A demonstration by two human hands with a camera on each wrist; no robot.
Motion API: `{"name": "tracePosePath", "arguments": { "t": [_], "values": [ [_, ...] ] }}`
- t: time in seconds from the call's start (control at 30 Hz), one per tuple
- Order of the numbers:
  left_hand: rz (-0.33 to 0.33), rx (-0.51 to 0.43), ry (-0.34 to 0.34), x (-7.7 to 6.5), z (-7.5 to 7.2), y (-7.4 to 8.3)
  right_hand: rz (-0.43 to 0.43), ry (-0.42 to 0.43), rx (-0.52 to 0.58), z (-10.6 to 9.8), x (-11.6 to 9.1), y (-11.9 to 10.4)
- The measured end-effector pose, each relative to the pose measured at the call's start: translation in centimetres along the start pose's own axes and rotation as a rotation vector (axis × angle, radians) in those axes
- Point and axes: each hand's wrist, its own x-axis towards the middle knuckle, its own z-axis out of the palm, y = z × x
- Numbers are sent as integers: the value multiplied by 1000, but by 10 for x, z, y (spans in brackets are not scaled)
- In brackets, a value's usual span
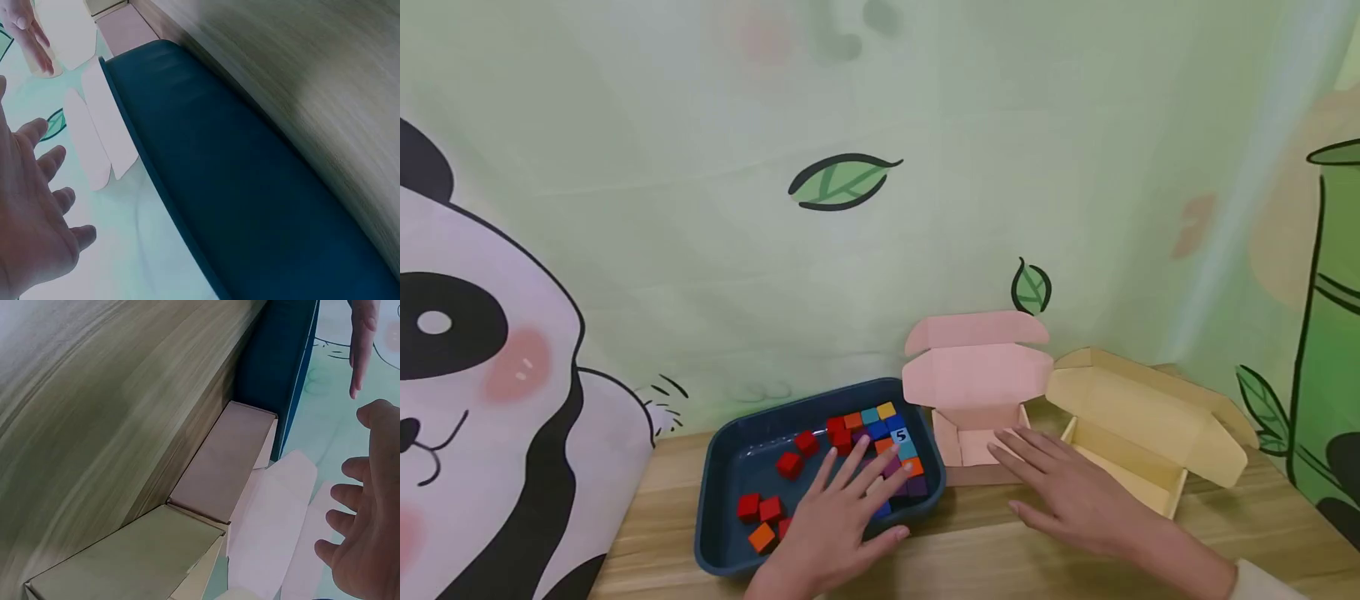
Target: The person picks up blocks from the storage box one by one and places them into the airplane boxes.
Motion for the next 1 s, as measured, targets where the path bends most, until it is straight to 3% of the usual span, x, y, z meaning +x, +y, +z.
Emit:
{"name": "tracePosePath", "arguments": {
  "t": [0.37,0.73,0.9,1.0],
  "values": [
    [-98,-30,-58,-20,-5,-20,-58,22,51,7,13,-9],
    [-276,-11,-86,-52,-8,-50,-83,-6,80,9,29,-18],
    [-366,-52,-49,-70,-9,-68,-79,-49,129,8,39,-26],
    [-405,-129,-7,-82,-10,-82,-81,-67,147,8,42,-31]
  ]
}}
